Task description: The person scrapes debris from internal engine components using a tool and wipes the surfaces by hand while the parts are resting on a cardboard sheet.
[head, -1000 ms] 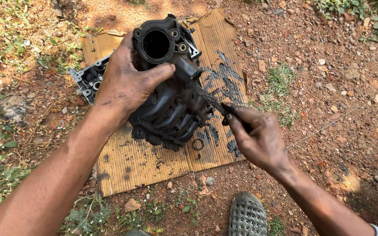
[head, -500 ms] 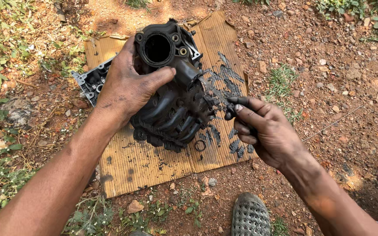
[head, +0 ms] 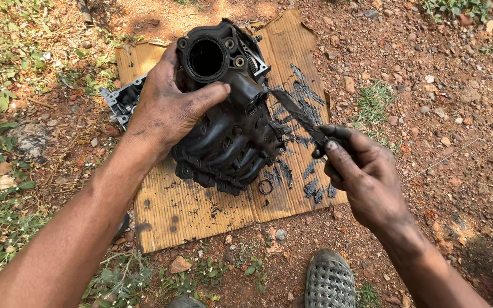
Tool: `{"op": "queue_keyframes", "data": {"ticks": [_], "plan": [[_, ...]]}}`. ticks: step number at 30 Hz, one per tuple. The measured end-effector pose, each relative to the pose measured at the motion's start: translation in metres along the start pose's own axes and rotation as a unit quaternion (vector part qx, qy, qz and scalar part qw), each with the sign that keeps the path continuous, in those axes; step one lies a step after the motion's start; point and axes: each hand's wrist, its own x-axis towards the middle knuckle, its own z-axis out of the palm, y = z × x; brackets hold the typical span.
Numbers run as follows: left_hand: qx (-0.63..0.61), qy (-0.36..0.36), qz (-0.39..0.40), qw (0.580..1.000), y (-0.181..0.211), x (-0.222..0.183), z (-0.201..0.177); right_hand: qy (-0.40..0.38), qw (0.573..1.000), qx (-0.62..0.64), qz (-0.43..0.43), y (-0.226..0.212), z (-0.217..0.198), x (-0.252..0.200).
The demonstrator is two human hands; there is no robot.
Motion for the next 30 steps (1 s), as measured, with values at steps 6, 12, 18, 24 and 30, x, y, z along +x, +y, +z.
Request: {"op": "queue_keyframes", "data": {"ticks": [6,12,18,24,30], "plan": [[-0.018,-0.008,0.028,0.999,-0.001,-0.001,0.004,-0.018,1.000,0.017,0.008,0.008,0.012,0.004],[0.020,-0.001,-0.005,1.000,-0.003,-0.003,0.002,0.014,0.983,-0.161,-0.082,0.006,0.005,0.004],[0.028,-0.005,0.002,1.000,-0.003,0.000,0.005,0.059,0.854,-0.407,-0.318,0.003,-0.005,0.003],[0.074,0.005,-0.014,0.997,0.002,0.000,0.007,0.081,0.791,-0.441,-0.417,-0.001,-0.005,0.000],[0.065,0.009,0.024,0.998,0.003,-0.001,0.008,0.060,0.840,-0.395,-0.366,0.005,-0.006,0.003]]}}
